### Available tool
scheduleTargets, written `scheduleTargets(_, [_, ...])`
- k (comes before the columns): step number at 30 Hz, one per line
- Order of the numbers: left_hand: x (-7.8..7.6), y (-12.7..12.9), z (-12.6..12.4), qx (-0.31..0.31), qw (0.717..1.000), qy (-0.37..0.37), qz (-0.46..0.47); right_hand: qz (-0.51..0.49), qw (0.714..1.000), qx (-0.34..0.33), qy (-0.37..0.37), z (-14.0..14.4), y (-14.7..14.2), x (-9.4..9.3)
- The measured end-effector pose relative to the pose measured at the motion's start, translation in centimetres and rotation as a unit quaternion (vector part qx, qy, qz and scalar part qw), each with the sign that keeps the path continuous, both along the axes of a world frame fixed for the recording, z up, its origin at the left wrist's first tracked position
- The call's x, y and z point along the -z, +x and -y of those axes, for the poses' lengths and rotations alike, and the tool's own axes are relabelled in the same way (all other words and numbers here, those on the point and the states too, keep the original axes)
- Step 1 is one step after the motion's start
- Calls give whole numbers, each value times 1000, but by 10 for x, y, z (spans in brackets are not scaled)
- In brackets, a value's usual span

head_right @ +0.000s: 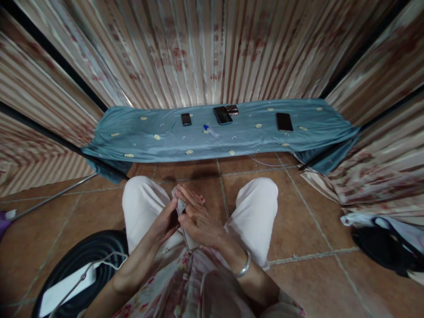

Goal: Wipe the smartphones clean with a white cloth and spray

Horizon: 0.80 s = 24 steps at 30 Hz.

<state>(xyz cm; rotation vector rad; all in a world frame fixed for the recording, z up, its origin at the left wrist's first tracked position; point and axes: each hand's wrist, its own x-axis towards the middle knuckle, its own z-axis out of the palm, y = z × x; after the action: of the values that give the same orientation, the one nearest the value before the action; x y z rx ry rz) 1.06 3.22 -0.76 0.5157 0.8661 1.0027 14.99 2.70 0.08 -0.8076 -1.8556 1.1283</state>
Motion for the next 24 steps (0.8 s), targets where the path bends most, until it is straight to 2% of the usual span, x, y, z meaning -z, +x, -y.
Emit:
scheduleTargets(4, [-7, 1, 6, 26, 999, -26, -11, -8, 1000, 2, -22, -11, 3, -1])
scheduleTargets(9, [-12, 3, 8, 20, 999, -23, -26, 2, 998, 10, -56, -15, 8, 2])
scheduleTargets(17, [-12, 6, 9, -14, 996, -31, -84, -16, 998, -40, -51, -8, 12, -12])
scheduleTargets(21, [-21, 6, 10, 12, 997, -30, -66, 6, 999, -6, -45, -15, 13, -5])
scheduleTargets(24, [-25, 6, 9, 2, 998, -20, -54, 52, 998, 17, -15, -19, 12, 5])
